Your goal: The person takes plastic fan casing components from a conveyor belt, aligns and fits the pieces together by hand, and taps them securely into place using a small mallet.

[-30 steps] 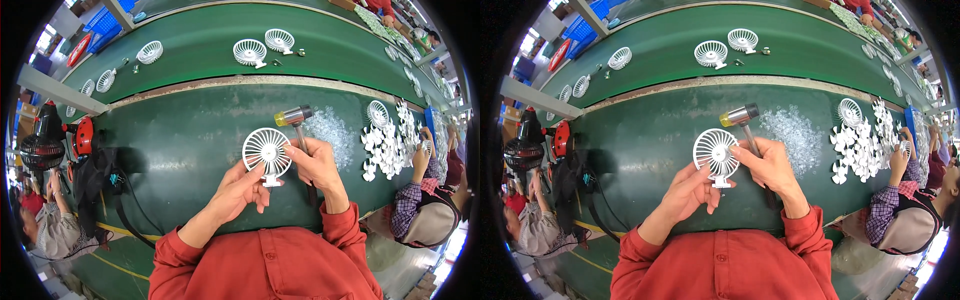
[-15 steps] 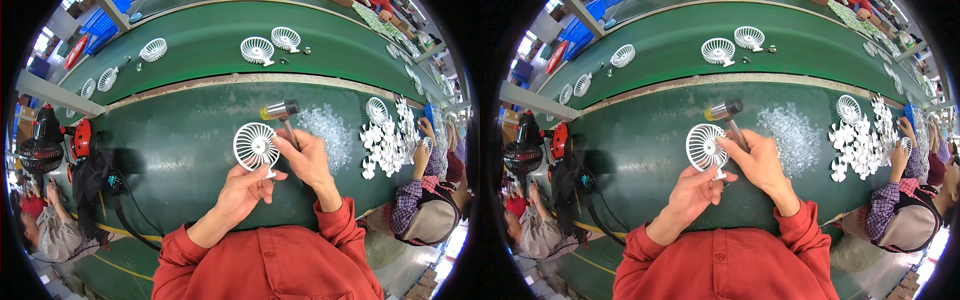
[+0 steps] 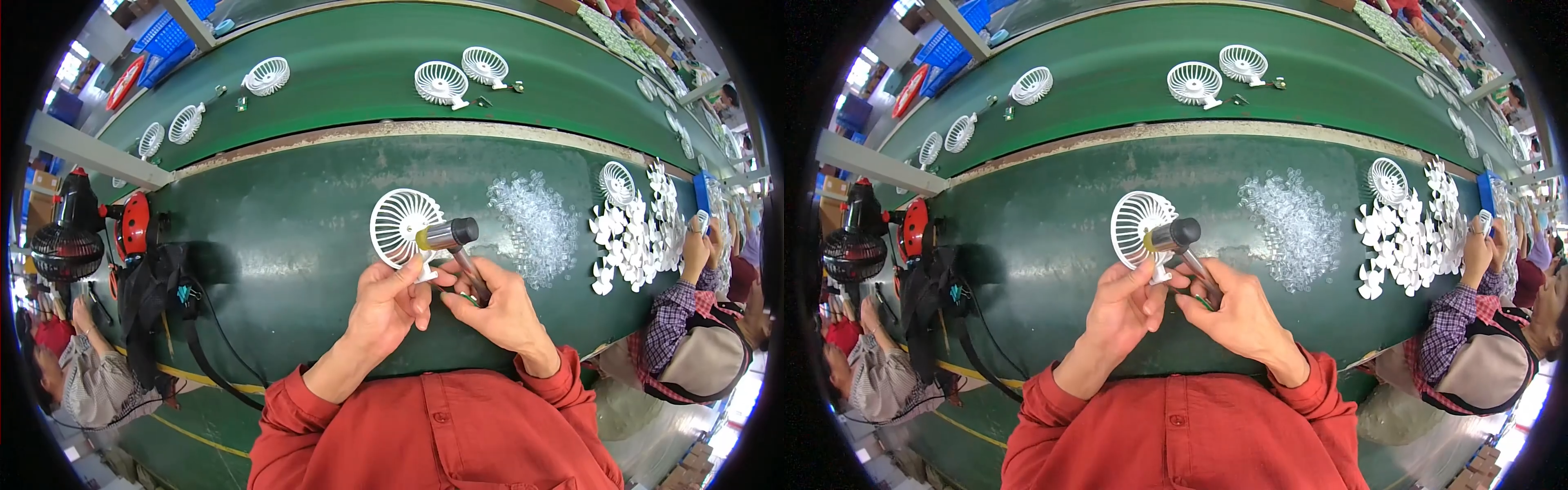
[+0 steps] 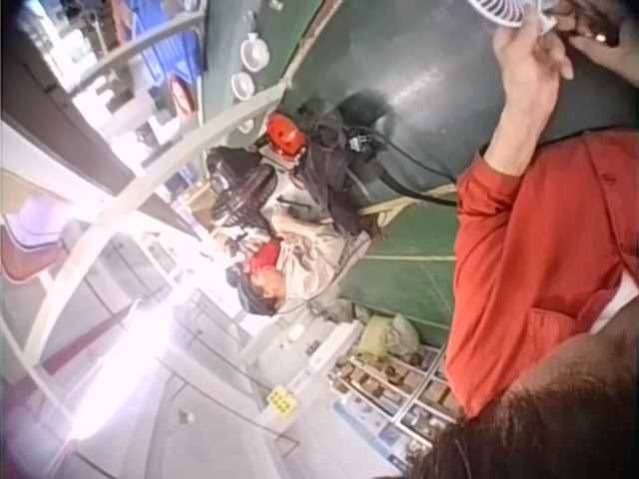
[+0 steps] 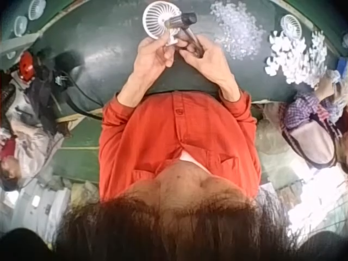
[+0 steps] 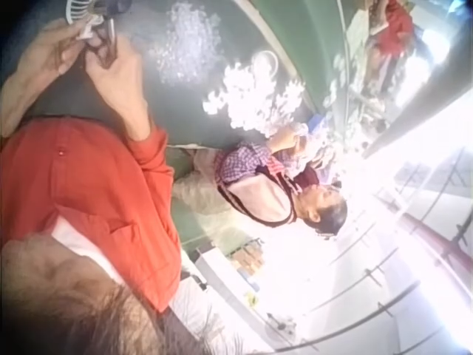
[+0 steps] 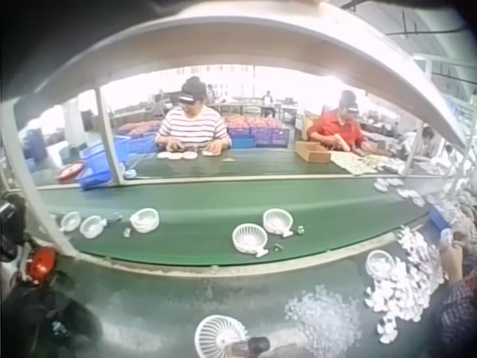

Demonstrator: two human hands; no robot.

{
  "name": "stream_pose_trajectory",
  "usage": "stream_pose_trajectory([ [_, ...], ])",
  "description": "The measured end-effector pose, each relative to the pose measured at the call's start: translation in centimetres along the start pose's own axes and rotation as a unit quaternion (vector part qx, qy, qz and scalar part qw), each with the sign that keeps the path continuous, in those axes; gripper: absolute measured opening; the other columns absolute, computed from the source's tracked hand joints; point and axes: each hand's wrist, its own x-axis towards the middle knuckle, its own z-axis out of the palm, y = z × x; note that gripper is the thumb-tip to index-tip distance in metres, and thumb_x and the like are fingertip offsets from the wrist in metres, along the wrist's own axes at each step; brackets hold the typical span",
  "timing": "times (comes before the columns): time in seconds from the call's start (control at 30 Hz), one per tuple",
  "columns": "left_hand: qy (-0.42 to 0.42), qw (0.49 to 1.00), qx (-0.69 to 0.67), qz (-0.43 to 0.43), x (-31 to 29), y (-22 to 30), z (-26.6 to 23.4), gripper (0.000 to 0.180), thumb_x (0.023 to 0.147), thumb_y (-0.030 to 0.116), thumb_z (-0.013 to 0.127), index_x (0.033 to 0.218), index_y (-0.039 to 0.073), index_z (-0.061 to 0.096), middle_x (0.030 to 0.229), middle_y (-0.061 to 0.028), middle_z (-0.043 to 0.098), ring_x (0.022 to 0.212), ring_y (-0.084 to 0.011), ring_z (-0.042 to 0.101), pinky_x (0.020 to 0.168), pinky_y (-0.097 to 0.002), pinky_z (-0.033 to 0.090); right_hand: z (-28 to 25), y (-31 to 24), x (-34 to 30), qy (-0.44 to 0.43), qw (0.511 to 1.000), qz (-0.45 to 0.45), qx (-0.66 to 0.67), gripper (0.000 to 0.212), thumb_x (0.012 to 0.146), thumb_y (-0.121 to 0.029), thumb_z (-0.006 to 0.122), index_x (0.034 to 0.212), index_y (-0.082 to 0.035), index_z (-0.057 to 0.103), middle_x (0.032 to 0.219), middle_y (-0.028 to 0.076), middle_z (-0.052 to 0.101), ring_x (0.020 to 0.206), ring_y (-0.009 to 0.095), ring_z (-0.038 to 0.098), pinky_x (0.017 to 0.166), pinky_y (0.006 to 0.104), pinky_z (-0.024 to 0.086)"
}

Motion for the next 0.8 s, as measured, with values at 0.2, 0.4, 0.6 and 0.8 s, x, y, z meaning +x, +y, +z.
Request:
stream_pose_trajectory([
  [0.2,-0.006,0.998,0.060,0.027,-0.1,0.0,0.1,0.030,0.099,0.019,0.056,0.120,-0.002,0.052,0.097,-0.0187,0.068,0.057,-0.0139,0.060,0.044,-0.0272,0.051,-0.5,-1.3,-0.1,0.011,0.993,-0.030,-0.117,0.033,0.080,-0.007,0.068,0.111,0.001,0.061,0.076,0.010,0.060,0.061,0.018,0.056,0.058,0.0315,0.045],
  [0.4,0.007,0.980,0.180,0.083,-0.5,0.2,0.3,0.029,0.099,0.014,0.054,0.122,-0.001,0.046,0.094,-0.0189,0.066,0.053,-0.0168,0.061,0.041,-0.0283,0.051,-0.9,-1.5,0.0,0.027,0.974,-0.122,-0.191,0.027,0.081,-0.007,0.067,0.107,0.001,0.061,0.086,0.014,0.065,0.071,0.030,0.062,0.063,0.0374,0.048],
  [0.6,0.040,0.992,0.124,0.005,-0.4,0.0,-0.2,0.028,0.099,0.015,0.053,0.121,-0.002,0.051,0.092,-0.0188,0.067,0.053,-0.0159,0.060,0.040,-0.0269,0.049,-1.0,-0.7,-0.1,0.110,0.967,-0.135,-0.184,0.020,0.082,-0.006,0.073,0.098,0.003,0.064,0.089,0.015,0.066,0.076,0.030,0.065,0.065,0.0357,0.051],
  [0.8,0.053,0.997,0.038,-0.045,-0.4,-1.2,-0.8,0.025,0.096,0.025,0.061,0.103,0.001,0.058,0.076,-0.0078,0.063,0.056,-0.0155,0.061,0.044,-0.0308,0.051,1.0,0.7,-0.3,0.026,0.927,-0.240,-0.286,0.029,0.078,0.000,0.068,0.107,-0.001,0.062,0.103,0.014,0.064,0.073,0.034,0.066,0.057,0.0393,0.055],
])
